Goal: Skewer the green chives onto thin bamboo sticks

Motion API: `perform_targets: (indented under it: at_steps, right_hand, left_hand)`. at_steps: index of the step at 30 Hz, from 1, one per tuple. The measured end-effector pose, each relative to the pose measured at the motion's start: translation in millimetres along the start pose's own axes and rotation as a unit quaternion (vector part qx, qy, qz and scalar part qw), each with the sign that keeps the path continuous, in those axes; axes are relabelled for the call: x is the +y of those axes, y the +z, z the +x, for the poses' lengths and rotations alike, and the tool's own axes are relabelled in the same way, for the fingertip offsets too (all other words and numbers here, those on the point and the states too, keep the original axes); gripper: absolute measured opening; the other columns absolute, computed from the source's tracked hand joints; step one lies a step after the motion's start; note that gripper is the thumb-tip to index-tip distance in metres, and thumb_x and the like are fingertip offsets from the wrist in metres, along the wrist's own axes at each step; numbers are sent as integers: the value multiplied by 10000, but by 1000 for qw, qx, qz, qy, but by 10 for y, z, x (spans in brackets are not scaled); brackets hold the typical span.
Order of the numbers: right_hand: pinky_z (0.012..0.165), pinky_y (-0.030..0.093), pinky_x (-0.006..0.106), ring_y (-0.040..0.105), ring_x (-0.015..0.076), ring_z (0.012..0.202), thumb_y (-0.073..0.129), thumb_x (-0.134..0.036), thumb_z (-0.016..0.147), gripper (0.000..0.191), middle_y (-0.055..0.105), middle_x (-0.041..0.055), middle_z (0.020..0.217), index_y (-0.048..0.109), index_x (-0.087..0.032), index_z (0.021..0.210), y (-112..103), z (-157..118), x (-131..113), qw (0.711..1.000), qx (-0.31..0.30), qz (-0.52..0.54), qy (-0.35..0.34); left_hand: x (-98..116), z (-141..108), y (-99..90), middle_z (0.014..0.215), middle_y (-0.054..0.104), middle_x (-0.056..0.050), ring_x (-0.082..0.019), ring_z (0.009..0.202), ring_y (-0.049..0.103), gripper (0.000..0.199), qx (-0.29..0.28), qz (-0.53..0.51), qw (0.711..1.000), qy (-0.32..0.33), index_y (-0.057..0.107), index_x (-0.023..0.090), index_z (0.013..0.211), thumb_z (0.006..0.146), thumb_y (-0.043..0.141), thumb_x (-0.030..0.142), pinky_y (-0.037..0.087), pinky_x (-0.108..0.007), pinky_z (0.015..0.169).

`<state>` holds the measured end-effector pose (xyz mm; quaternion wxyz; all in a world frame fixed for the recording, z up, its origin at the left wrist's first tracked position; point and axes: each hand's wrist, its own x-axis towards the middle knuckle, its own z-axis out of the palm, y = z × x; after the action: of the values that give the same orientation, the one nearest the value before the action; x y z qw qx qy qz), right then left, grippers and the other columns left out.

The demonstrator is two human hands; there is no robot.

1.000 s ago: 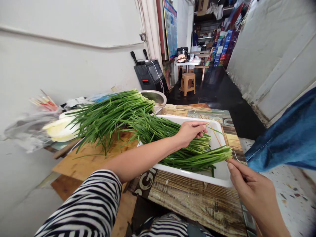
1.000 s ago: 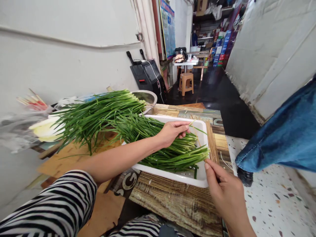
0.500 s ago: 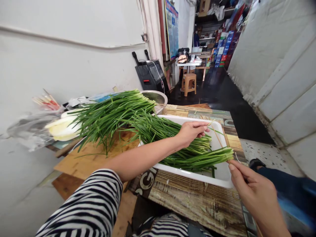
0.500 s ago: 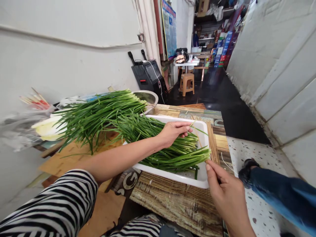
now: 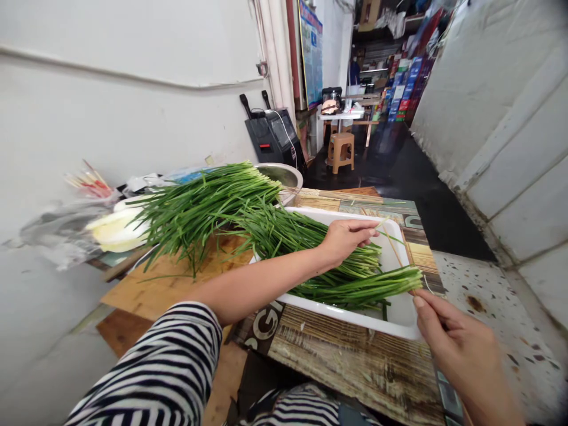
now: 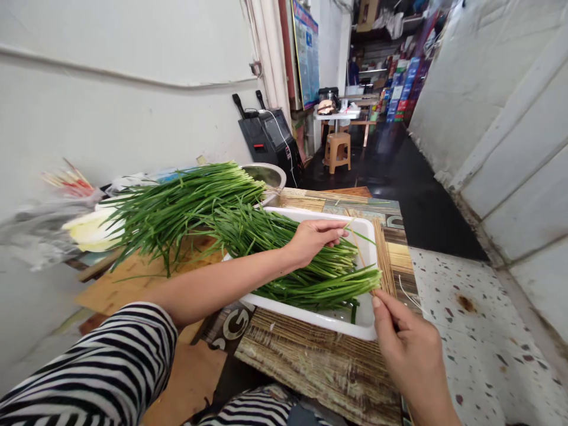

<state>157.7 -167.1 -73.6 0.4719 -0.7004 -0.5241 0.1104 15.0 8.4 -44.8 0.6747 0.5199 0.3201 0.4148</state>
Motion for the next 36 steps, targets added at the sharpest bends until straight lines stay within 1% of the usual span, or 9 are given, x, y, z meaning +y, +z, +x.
perform_targets:
  at_steps: [11,14,17,19,21,23,26,31,36]
  right_hand:
    - [531,547,233,662,155,576,576,-469,820,363,742,67,801,747,-175,948,19,-3,39,1000,4,4,-9]
    - [567,555,239,669,159,595,567,-476,826,358,740,55,789,747,-189,942,12,13,4,1000,16,-15,-10]
    - [631,565,250,693,175,687,562,-465,833,334,743,45,839,744,-212,953,-9,2,-27,999,24,-31,-27]
    - [635,565,248,698,177,710,566,-452,831,316,744,42,859,744,-220,949,-27,-28,-31,998,13,-30,-51]
    - [625,566,242,699,175,699,572,-440,827,302,745,40,845,745,-219,940,-47,-69,-26,997,-2,-29,-68]
    - [625,569,238,702,175,695,570,-433,827,299,746,37,832,744,-214,935,-67,-109,-18,997,-9,-29,-70]
    - [615,569,228,705,175,696,561,-436,828,312,746,41,827,743,-202,927,-91,-152,-13,997,-2,-33,-65]
    - [574,555,220,691,169,638,571,-458,816,325,742,45,787,746,-199,909,-119,-204,-22,998,-1,-36,-46]
    - [608,565,227,675,160,592,579,-468,815,337,728,35,721,743,-193,920,-137,-256,6,999,-13,-26,-27]
  left_hand:
    - [3,-50,13,782,730,-57,-47,580,529,249,-39,75,996,2,739,120,986,749,672,160,442,-201,610]
    - [89,-114,-1,865,744,-49,-99,750,632,223,-186,143,972,-6,756,164,942,726,708,188,495,-234,753]
    - [263,-123,-57,1006,737,-30,-137,950,650,245,-353,221,909,2,755,211,965,725,712,194,475,-251,892]
    - [342,-73,-111,1031,731,-35,-144,985,643,221,-335,283,897,54,753,210,979,776,665,219,459,-250,905]
    - [339,0,-168,954,741,-46,-150,911,646,175,-256,373,884,120,766,194,911,789,644,226,451,-250,857]
    - [268,65,-213,828,737,-46,-152,801,628,101,-221,471,841,149,772,189,787,741,684,211,428,-246,777]
    - [153,103,-238,673,686,-28,-139,675,571,9,-259,567,773,116,746,190,640,645,752,186,366,-237,656]
    - [150,30,-185,596,620,1,-114,570,500,59,-300,566,760,104,716,201,609,607,774,208,306,-240,567]
    - [109,-30,-130,627,618,-9,-133,597,506,131,-327,609,711,132,639,181,565,582,750,114,291,-262,555]
